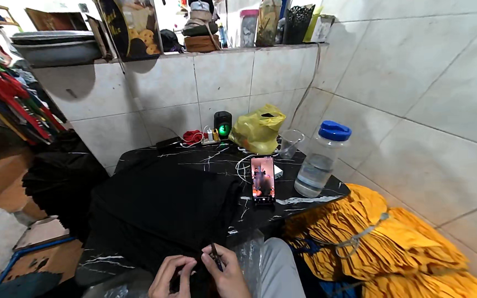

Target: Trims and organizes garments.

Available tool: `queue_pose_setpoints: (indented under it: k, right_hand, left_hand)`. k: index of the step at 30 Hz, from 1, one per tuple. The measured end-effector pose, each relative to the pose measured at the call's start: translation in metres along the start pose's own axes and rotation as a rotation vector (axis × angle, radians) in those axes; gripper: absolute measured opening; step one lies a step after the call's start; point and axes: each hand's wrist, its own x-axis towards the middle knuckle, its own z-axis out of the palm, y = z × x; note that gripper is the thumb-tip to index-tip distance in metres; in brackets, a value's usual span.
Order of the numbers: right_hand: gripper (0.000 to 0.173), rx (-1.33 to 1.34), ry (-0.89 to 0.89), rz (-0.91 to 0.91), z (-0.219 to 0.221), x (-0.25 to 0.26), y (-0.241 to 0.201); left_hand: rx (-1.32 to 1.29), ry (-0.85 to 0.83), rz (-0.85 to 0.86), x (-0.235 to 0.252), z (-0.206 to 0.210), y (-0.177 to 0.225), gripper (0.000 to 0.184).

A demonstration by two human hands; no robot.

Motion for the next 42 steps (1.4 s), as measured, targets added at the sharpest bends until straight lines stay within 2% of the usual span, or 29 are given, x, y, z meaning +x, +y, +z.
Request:
queue_pose_setpoints:
  k: [3,4,9,17,22,25,29,33,35,42]
  right_hand:
    - [0.013,-0.001,-0.018,-0.002,-0.002,0.0,-0.002]
    - [0.013,-0.003,-0.021,0.001,-0.002,0.0,-0.003]
    - [0.011,-0.039,-0.033,0.017,-0.001,-0.001,-0.004]
    - [0.014,-0.058,-0.067,-0.004,0.0,-0.001,-0.006]
    - [0.016,-0.053,-0.079,-0.069,0.001,0.0,-0.002]
    - [0.017,-0.211,-0.015,-0.181,0.0,0.002,0.003]
    - [0.035,-0.587,0.071,-0.283,-0.008,-0.001,-0.006]
    - [0.036,-0.816,-0.046,-0.414,-0.017,-0.002,-0.01]
    - [0.033,-0.85,-0.11,-0.427,-0.016,-0.002,-0.011]
    - [0.03,-0.945,-0.067,-0.474,-0.007,-0.002,-0.008]
  left_hand:
    - [0.031,-0.036,-0.005,0.001,-0.004,-0.001,0.029]
    - [0.048,-0.047,0.001,0.001,-0.004,-0.002,0.029]
    - [0.062,-0.023,0.031,0.0,-0.007,-0.004,0.012]
    - [0.056,-0.046,-0.057,0.002,-0.009,0.0,0.005]
    - [-0.113,-0.017,-0.086,0.001,-0.001,0.007,0.005]
    - [-0.095,-0.003,-0.062,-0.001,0.002,0.008,0.005]
    - [-0.044,0.025,0.011,0.001,-0.003,-0.001,0.004]
    - [-0.001,-0.007,0.055,0.002,-0.01,-0.001,0.008]
    - [0.026,-0.046,0.079,0.002,-0.01,0.002,0.008]
    - [-0.023,-0.043,0.046,0.0,-0.008,0.0,0.007]
